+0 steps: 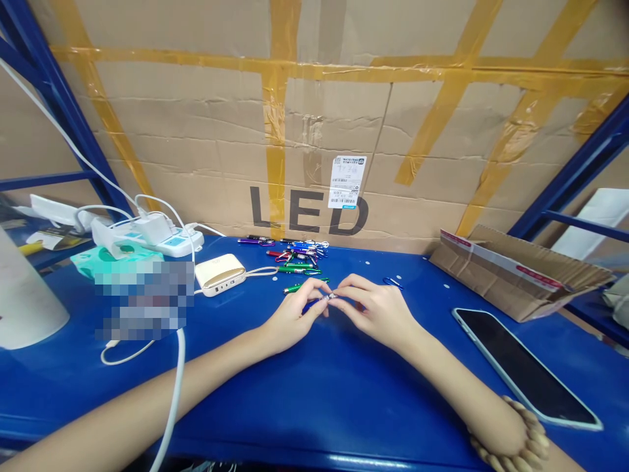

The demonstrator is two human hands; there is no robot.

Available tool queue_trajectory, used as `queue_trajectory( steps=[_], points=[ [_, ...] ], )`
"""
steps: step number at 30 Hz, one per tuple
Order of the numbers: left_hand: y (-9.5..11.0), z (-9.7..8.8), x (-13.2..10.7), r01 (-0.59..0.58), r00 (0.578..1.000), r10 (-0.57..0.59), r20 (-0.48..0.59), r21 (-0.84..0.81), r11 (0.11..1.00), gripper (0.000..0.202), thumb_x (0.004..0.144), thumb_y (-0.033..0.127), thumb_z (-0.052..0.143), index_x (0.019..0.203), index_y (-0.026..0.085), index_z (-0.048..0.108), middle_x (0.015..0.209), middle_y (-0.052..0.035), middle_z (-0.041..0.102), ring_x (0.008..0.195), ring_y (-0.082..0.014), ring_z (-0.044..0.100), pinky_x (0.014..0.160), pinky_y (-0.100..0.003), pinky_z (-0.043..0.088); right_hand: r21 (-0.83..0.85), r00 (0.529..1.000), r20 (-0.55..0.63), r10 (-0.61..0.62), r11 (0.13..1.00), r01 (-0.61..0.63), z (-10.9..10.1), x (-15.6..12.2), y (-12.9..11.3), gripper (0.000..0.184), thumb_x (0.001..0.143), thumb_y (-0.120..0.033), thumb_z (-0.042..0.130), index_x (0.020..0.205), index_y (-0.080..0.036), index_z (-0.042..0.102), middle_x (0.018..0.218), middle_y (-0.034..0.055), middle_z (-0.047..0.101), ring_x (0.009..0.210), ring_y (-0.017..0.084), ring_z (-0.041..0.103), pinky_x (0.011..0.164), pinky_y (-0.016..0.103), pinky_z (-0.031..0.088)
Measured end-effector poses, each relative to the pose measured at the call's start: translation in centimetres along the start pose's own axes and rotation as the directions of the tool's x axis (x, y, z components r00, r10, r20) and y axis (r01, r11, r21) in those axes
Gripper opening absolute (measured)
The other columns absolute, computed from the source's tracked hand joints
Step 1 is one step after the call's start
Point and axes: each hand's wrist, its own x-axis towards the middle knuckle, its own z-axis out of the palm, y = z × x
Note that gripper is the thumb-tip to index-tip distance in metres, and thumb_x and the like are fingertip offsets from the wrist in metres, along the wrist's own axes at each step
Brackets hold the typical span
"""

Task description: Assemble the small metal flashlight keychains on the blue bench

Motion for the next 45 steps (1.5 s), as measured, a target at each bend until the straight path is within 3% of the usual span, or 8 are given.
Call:
queue_trajectory(
  steps=[11, 16, 21, 26, 34, 45],
  points=[
    [0.41, 0.18, -0.17, -0.006, 1.000, 0.005, -0.026, -0.037, 0.999, 0.011, 0.090, 0.027, 0.037, 0.096, 0.018, 0.040, 0.069, 0.0021, 0.053, 0.069, -0.0126, 0.051, 0.071, -0.026, 0.039, 0.074, 0.999, 0.008, 0.049, 0.996, -0.049, -0.20, 0.12, -0.51, 0.031, 0.091, -0.031, 0.040, 0.082, -0.024, 0.069, 0.086, -0.0014, 0.067, 0.066, 0.008, 0.062, 0.050, 0.018, 0.035],
    [0.31, 0.17, -0.17, -0.020, 0.999, 0.018, -0.040, -0.050, 0.999, 0.010, 0.090, 0.026, 0.037, 0.096, 0.019, 0.039, 0.069, 0.0027, 0.053, 0.069, -0.0123, 0.050, 0.072, -0.026, 0.038, 0.182, 0.990, 0.065, 0.127, 0.974, -0.137, -0.07, 0.17, -0.60, 0.032, 0.091, -0.031, 0.039, 0.083, -0.024, 0.069, 0.089, -0.0001, 0.067, 0.069, 0.009, 0.061, 0.054, 0.017, 0.038],
    [0.26, 0.09, -0.30, -0.010, 1.000, 0.009, -0.025, -0.047, 0.999, 0.011, 0.090, 0.026, 0.037, 0.097, 0.019, 0.039, 0.068, 0.0025, 0.053, 0.067, -0.0121, 0.049, 0.070, -0.025, 0.037, 0.269, 0.964, 0.032, 0.264, 0.927, -0.262, -0.08, 0.37, -0.66, 0.022, 0.084, -0.038, 0.052, 0.082, -0.026, 0.071, 0.082, -0.0020, 0.067, 0.053, 0.006, 0.055, 0.049, 0.018, 0.037],
    [0.36, 0.14, -0.37, -0.016, 1.000, 0.016, -0.020, -0.019, 1.000, 0.011, 0.090, 0.027, 0.038, 0.096, 0.019, 0.039, 0.069, 0.0025, 0.054, 0.068, -0.0123, 0.050, 0.071, -0.026, 0.037, 0.361, 0.931, 0.003, 0.366, 0.868, -0.343, -0.08, 0.47, -0.49, 0.022, 0.073, -0.041, 0.064, 0.066, -0.021, 0.068, 0.075, 0.0001, 0.067, 0.047, 0.007, 0.051, 0.048, 0.020, 0.038],
    [0.43, 0.13, -0.27, -0.014, 0.999, 0.014, -0.037, 0.000, 1.000, 0.009, 0.089, 0.026, 0.038, 0.094, 0.019, 0.039, 0.067, 0.0029, 0.055, 0.067, -0.0123, 0.051, 0.071, -0.025, 0.038, 0.508, 0.925, 0.126, 0.359, 0.777, -0.371, 0.14, 0.50, -0.10, 0.017, 0.075, -0.034, 0.062, 0.069, -0.019, 0.067, 0.077, 0.0014, 0.065, 0.045, 0.007, 0.051, 0.047, 0.021, 0.041],
    [0.15, 0.08, -0.23, -0.008, 1.000, 0.009, -0.020, 0.039, 0.999, 0.009, 0.089, 0.026, 0.038, 0.094, 0.019, 0.039, 0.066, 0.0033, 0.054, 0.064, -0.0118, 0.051, 0.066, -0.024, 0.039, 0.422, 0.956, 0.092, 0.279, 0.858, -0.291, 0.18, 0.28, 0.23, 0.011, 0.077, -0.028, 0.062, 0.073, -0.021, 0.070, 0.076, 0.0004, 0.065, 0.050, 0.007, 0.052, 0.049, 0.020, 0.040]
  ],
)
